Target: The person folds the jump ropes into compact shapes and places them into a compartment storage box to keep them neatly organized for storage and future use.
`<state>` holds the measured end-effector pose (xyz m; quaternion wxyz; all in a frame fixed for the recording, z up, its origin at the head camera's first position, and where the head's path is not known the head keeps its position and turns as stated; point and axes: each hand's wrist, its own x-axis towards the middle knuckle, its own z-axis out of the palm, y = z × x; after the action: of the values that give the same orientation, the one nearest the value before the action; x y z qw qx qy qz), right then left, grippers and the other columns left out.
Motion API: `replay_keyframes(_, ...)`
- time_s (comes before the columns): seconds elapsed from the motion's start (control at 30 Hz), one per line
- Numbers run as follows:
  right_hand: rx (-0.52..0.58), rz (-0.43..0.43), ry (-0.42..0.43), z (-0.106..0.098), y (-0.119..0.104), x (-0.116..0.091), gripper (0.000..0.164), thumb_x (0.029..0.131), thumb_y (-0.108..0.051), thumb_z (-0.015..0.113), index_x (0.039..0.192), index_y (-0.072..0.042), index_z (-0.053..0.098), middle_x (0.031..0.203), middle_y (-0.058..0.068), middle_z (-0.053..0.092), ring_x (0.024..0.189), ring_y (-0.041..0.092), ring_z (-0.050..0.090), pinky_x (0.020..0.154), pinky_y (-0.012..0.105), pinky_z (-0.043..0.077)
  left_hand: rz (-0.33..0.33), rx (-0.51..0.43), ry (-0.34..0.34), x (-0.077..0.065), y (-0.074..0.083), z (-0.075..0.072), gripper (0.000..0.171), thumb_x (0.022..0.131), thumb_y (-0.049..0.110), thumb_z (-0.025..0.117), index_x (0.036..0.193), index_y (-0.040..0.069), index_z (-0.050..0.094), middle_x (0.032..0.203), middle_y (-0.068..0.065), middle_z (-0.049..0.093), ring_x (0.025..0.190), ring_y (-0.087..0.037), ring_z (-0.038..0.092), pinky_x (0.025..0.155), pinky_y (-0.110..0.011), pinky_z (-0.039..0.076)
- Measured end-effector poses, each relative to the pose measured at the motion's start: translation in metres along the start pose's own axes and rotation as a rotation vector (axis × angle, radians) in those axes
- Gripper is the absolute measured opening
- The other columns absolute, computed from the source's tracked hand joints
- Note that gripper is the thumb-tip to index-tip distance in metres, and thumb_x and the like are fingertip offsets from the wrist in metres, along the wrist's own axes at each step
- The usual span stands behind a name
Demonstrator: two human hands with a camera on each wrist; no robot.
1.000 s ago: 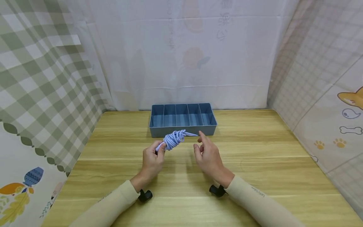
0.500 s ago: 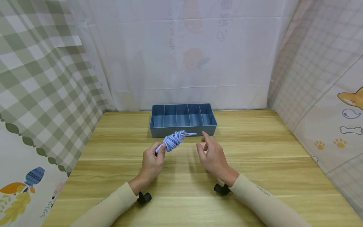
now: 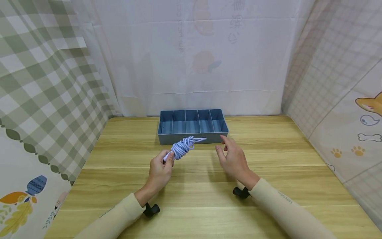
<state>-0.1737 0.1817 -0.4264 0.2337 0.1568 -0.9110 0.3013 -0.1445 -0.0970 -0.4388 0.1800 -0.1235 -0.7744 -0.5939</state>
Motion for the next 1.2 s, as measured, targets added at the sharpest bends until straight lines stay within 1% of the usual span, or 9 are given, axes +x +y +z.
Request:
replay_keyframes(0.1, -0.005, 0.003, 0.009, -0.003, 0.005, 0.003, 0.044, 0.102, -0.020, 0.062, 0.137, 0.005, 0.057, 0.108, 0.016, 0.066, 0.086, 0.030, 0.061, 0.060, 0.035, 0.046, -0.018, -0.011, -0.002, 0.000, 0.002, 0.000, 0.018, 0.105, 0.010, 0.059, 0.090, 0.004, 0.066, 0.068, -0.001, 0.055, 0.055, -0.009, 0.046, 0.045, -0.023, 0.036)
replay_keyframes(0.17, -0.011, 0.006, 0.009, -0.005, 0.008, 0.006, 0.044, 0.103, -0.022, 0.061, 0.138, 0.004, 0.057, 0.109, 0.017, 0.066, 0.090, 0.031, 0.062, 0.062, 0.038, 0.048, -0.030, -0.017, -0.003, 0.000, 0.003, 0.000, 0.019, 0.105, 0.011, 0.059, 0.089, 0.004, 0.066, 0.068, -0.002, 0.055, 0.055, -0.009, 0.046, 0.045, -0.023, 0.036)
replay_keyframes(0.37, -0.030, 0.029, -0.009, -0.010, 0.018, 0.012, 0.045, 0.104, -0.026, 0.060, 0.139, 0.004, 0.057, 0.122, 0.020, 0.065, 0.102, 0.033, 0.061, 0.077, 0.049, 0.054, -0.074, -0.025, -0.016, 0.001, 0.007, 0.000, 0.022, 0.106, 0.011, 0.057, 0.087, 0.004, 0.065, 0.069, -0.003, 0.058, 0.054, -0.008, 0.044, 0.045, -0.022, 0.034)
replay_keyframes(0.6, -0.018, 0.029, -0.013, -0.013, 0.028, 0.020, 0.045, 0.105, -0.025, 0.059, 0.137, 0.006, 0.057, 0.128, 0.024, 0.063, 0.108, 0.040, 0.062, 0.086, 0.055, 0.052, -0.119, -0.032, -0.043, 0.002, 0.007, -0.002, 0.024, 0.108, 0.016, 0.056, 0.089, 0.004, 0.066, 0.073, -0.006, 0.064, 0.049, -0.005, 0.037, 0.043, -0.022, 0.029)
replay_keyframes(0.77, -0.018, 0.047, -0.018, -0.017, 0.033, 0.027, 0.044, 0.105, -0.026, 0.058, 0.137, 0.004, 0.057, 0.131, 0.024, 0.062, 0.109, 0.039, 0.062, 0.088, 0.057, 0.051, -0.154, -0.054, -0.052, 0.002, 0.010, -0.002, 0.025, 0.108, 0.017, 0.054, 0.094, 0.002, 0.066, 0.077, -0.009, 0.065, 0.048, -0.005, 0.036, 0.042, -0.022, 0.028)
replay_keyframes(1.0, -0.019, 0.072, -0.031, -0.021, 0.035, 0.035, 0.046, 0.106, -0.027, 0.056, 0.138, 0.006, 0.056, 0.133, 0.026, 0.061, 0.111, 0.042, 0.061, 0.087, 0.058, 0.050, -0.245, -0.082, -0.063, 0.004, 0.015, -0.004, 0.025, 0.109, 0.020, 0.054, 0.102, 0.000, 0.068, 0.083, -0.012, 0.067, 0.048, -0.006, 0.035, 0.043, -0.022, 0.028)
replay_keyframes(1.2, -0.009, 0.109, -0.050, -0.022, 0.037, 0.043, 0.047, 0.107, -0.028, 0.055, 0.139, 0.006, 0.055, 0.134, 0.026, 0.060, 0.113, 0.043, 0.061, 0.088, 0.058, 0.051, -0.292, -0.117, -0.063, 0.007, 0.019, -0.005, 0.024, 0.108, 0.019, 0.055, 0.111, -0.001, 0.069, 0.088, -0.014, 0.070, 0.050, -0.006, 0.032, 0.044, -0.022, 0.026)
